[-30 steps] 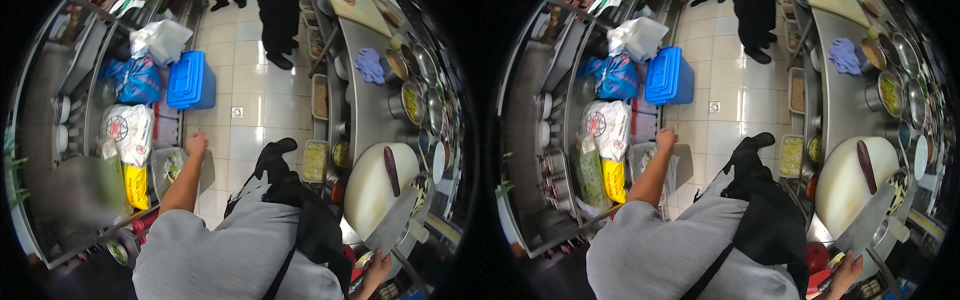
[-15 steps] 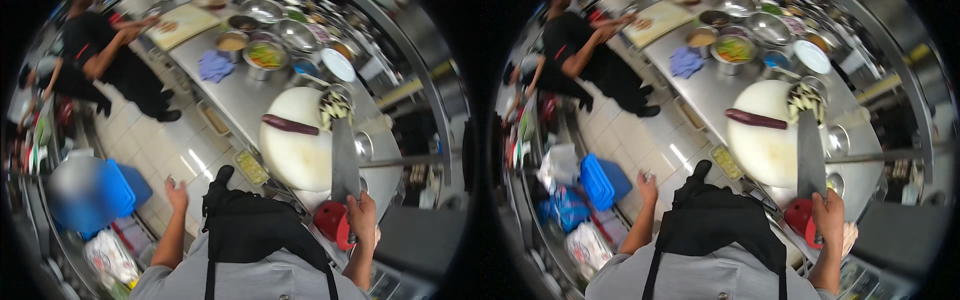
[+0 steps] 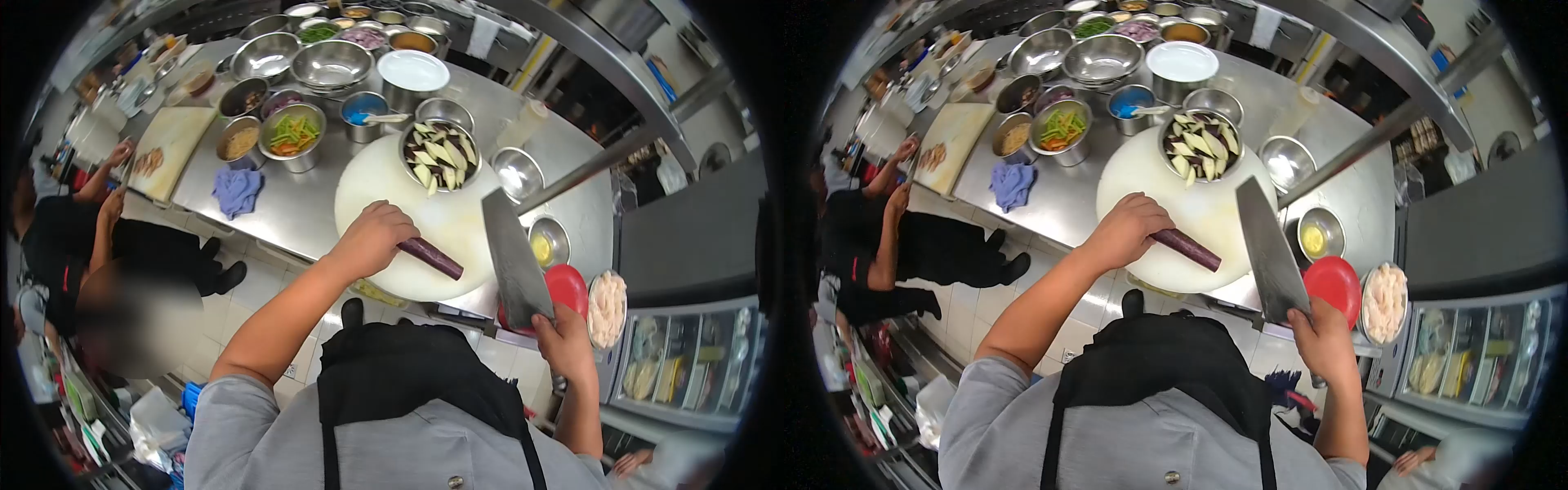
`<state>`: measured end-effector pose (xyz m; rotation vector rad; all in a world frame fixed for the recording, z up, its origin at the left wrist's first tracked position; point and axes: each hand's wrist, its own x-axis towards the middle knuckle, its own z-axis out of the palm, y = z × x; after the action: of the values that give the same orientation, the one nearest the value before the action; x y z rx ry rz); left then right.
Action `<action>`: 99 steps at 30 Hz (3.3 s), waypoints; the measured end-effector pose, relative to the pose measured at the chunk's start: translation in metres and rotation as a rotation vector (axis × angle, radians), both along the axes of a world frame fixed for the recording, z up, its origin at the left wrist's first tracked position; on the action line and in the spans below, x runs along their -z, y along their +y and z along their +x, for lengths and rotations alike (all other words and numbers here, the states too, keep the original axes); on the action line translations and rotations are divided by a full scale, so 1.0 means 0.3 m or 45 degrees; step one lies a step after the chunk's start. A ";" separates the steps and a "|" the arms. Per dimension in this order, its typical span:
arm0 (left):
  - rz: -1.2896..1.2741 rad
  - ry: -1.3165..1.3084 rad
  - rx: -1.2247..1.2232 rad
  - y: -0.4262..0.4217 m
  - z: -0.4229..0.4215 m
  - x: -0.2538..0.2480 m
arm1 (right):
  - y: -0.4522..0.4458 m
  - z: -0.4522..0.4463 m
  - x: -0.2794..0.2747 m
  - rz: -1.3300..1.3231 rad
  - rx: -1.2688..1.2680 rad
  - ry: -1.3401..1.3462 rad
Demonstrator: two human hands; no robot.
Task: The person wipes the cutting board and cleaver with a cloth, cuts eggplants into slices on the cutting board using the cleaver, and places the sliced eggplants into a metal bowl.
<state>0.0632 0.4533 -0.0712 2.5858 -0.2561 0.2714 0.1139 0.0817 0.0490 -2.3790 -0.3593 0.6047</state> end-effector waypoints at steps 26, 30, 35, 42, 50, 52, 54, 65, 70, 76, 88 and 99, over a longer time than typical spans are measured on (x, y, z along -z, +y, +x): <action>-0.213 -0.606 -0.364 -0.066 -0.088 0.178 | 0.510 0.127 -0.067 -0.655 -0.986 -0.326; -0.212 -0.596 -0.351 -0.056 -0.081 0.184 | 0.537 0.134 -0.075 -0.711 -1.019 -0.307; -0.232 -0.604 -0.365 -0.056 -0.080 0.179 | 0.595 0.166 -0.075 -0.746 -1.083 -0.238; -0.257 -0.596 -0.371 -0.059 -0.086 0.199 | 0.636 0.176 0.015 -0.753 -1.056 -0.065; -0.235 -0.601 -0.377 -0.062 -0.083 0.195 | 0.636 0.174 0.039 -0.718 -1.025 -0.055; -0.221 -0.599 -0.375 -0.060 -0.083 0.193 | 0.613 0.170 0.097 -0.587 -1.065 -0.224; -0.220 -0.619 -0.362 -0.062 -0.081 0.199 | 0.619 0.159 0.169 -0.494 -1.043 -0.252; -0.127 -0.540 -0.325 -0.068 -0.092 0.192 | 0.646 0.192 0.100 -0.420 -1.037 -0.216; -0.115 -0.565 -0.315 -0.065 -0.090 0.192 | 0.497 0.174 -0.034 -0.710 -1.066 -0.137; -0.112 -0.589 -0.336 -0.065 -0.090 0.200 | 0.344 0.114 -0.024 -0.789 -0.965 -0.129; -0.052 -0.419 -0.183 -0.035 -0.077 0.122 | 0.242 0.144 0.000 -0.520 -0.790 -0.184; 0.067 -0.266 0.170 -0.029 0.067 0.098 | 0.113 0.082 -0.027 -0.415 -0.373 -0.182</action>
<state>0.0831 0.4447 -0.1007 2.5785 -0.5149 0.4920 0.1385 0.1156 0.0571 -2.7137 -0.7309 0.6677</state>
